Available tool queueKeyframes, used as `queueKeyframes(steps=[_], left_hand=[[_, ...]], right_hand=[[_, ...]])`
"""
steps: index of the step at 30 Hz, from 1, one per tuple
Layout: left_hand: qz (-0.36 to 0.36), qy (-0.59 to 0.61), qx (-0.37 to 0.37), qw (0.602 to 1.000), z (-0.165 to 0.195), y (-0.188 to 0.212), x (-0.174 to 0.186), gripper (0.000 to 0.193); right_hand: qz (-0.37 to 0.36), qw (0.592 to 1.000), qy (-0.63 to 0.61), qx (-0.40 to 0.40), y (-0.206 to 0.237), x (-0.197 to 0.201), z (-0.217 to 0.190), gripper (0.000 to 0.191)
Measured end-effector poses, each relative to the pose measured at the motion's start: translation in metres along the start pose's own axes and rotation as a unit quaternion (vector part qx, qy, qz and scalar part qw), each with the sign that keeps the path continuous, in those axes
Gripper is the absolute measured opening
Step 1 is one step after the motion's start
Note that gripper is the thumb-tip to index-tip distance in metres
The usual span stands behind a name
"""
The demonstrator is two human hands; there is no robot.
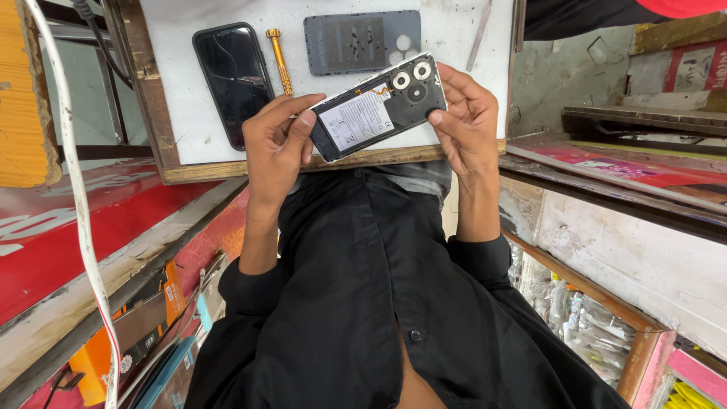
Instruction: The person uses a screwdriver to remove screws from a disassembled smartphone back cover. They then place the screws on the workbench and set the cover aside.
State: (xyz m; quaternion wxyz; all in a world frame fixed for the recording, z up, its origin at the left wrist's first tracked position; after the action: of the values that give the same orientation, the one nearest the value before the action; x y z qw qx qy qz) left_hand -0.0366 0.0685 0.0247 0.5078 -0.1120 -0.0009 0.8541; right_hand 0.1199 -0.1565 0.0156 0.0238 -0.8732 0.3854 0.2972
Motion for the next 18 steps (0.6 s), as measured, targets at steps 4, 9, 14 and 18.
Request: queueKeyframes(steps=[4, 9, 14, 18], left_hand=[[0.005, 0.035, 0.024, 0.999, -0.003, 0.000, -0.005, 0.028], [0.004, 0.033, 0.040, 0.999, -0.005, 0.000, -0.008, 0.029], [-0.013, 0.038, 0.044, 0.998, -0.005, 0.000, -0.010, 0.027], [-0.062, 0.041, 0.051, 0.996, -0.003, 0.002, -0.018, 0.026]], right_hand=[[-0.031, 0.999, -0.033, -0.002, -0.003, -0.002, 0.000, 0.076], [-0.017, 0.999, -0.051, -0.011, -0.009, -0.005, 0.003, 0.080], [-0.020, 0.997, -0.068, -0.020, -0.010, -0.014, -0.001, 0.076], [-0.045, 0.991, -0.122, -0.023, -0.013, -0.023, 0.000, 0.065]])
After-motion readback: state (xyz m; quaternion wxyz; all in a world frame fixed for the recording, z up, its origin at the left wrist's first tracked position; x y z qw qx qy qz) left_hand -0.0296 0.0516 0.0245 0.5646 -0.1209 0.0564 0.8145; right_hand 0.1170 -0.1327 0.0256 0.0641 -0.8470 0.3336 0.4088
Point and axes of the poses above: each hand's wrist, its own y-axis away from the middle knuckle, its own x-axis out of the back of the hand, z = x × y, the point moved 6 cm from there along -y, towards the middle knuckle, and after that the axes turned 9 degrees about -x, right-handed, at the moved point
